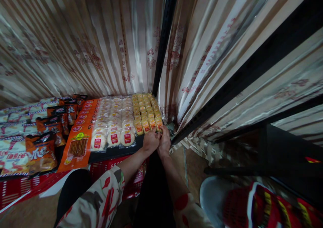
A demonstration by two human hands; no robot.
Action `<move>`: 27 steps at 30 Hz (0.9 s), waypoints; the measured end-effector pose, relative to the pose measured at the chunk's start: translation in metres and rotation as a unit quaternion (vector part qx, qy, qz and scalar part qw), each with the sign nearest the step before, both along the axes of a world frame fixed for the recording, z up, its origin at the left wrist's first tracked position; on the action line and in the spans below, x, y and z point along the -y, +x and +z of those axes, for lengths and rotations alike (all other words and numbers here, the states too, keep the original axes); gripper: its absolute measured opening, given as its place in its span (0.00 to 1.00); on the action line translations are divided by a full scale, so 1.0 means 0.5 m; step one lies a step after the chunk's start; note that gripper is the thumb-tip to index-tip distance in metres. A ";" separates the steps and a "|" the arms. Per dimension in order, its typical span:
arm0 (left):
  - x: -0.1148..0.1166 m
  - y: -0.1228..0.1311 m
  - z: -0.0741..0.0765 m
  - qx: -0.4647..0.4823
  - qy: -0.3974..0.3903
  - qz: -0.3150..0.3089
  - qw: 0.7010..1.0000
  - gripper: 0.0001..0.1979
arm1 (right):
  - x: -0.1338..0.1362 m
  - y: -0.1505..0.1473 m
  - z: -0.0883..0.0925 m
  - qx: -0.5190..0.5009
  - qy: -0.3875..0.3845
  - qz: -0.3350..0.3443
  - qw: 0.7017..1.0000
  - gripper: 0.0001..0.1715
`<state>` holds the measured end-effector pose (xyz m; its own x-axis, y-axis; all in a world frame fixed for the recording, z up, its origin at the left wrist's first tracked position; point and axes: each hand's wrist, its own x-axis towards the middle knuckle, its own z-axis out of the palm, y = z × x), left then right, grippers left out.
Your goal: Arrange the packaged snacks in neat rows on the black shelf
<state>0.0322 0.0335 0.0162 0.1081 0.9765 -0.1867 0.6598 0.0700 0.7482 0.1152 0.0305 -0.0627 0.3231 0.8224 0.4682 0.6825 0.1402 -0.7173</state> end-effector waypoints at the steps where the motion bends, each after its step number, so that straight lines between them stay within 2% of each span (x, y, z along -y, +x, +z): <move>1: 0.002 0.001 -0.002 0.000 0.005 -0.004 1.000 0.21 | 0.000 0.001 -0.002 0.000 -0.002 0.002 1.000 0.22; 7: 0.004 0.004 -0.009 0.004 0.018 -0.029 0.999 0.20 | 0.003 0.008 -0.012 -0.001 -0.012 0.014 1.000 0.23; 13: 0.006 0.005 -0.017 0.006 0.021 -0.023 1.000 0.19 | 0.008 0.005 -0.013 0.007 -0.006 0.007 1.000 0.27; 27: 0.005 -0.009 -0.027 0.050 0.014 0.005 0.999 0.15 | 0.015 -0.012 0.016 0.047 -0.002 -0.010 0.999 0.31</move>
